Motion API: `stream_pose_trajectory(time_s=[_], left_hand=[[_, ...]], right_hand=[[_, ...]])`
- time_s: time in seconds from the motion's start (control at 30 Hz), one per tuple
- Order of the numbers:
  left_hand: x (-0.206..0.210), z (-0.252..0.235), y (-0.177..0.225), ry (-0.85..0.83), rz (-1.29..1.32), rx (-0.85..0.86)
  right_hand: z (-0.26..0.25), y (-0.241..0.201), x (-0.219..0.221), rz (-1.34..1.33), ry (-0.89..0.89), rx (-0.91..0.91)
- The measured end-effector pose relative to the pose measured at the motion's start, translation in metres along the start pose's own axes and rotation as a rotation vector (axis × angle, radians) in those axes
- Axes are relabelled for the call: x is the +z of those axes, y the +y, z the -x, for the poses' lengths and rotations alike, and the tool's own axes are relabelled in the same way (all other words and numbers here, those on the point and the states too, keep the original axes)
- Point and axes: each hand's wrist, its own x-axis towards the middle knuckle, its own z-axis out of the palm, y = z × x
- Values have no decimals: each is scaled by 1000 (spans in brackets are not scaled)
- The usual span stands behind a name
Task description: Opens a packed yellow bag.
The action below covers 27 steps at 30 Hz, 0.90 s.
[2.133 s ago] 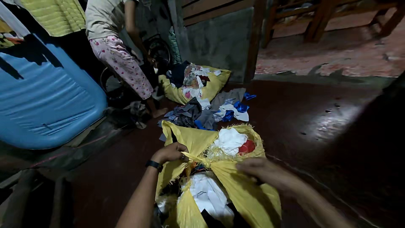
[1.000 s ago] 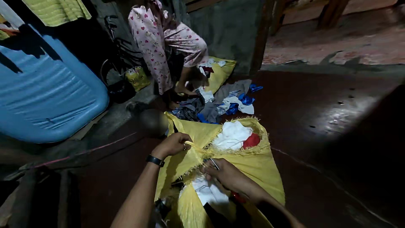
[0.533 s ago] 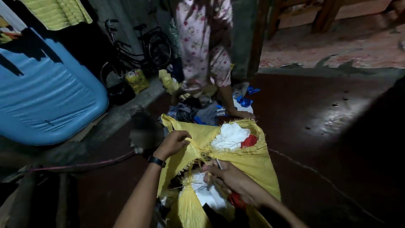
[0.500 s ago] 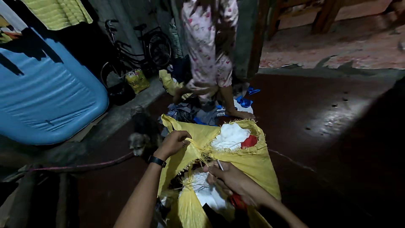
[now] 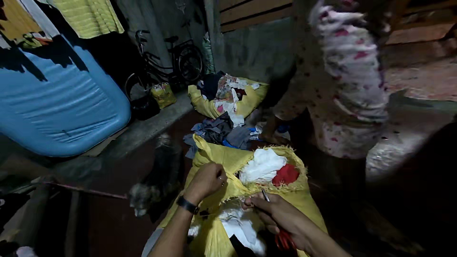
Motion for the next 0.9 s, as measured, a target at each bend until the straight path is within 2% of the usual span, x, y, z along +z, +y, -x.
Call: stream_pose_trajectory(time_s=[0.13,0.2,0.3,0.43,0.5,0.57,0.67,0.77,0.83,0.9], left_hand=[[40,34,-5,-165,292,-152],[62,27,-11,-142,400,-239],[84,15,-11,-111,792,-370],[112,7,-4,96,1363,-443],[125,-2,-6,218,1537,-537],[130,-8,-9,346,1525,-600],[127,-12,-11,446,1305,-550],[120,-14,-18,444,1109,-481],[120,-19,-24,437,1134,-481],[119,-23,-29,414,1270,-489]], right_hand=[[1,9,9,-10,21,-24],[2,15,16,35,-2,-57],[2,30,23,221,24,-131],[8,46,35,286,59,-200],[8,56,39,277,60,-230],[11,62,44,289,73,-277],[22,62,57,360,111,-339],[34,55,67,457,47,-369],[34,56,67,440,-2,-366],[31,57,65,422,-8,-339]])
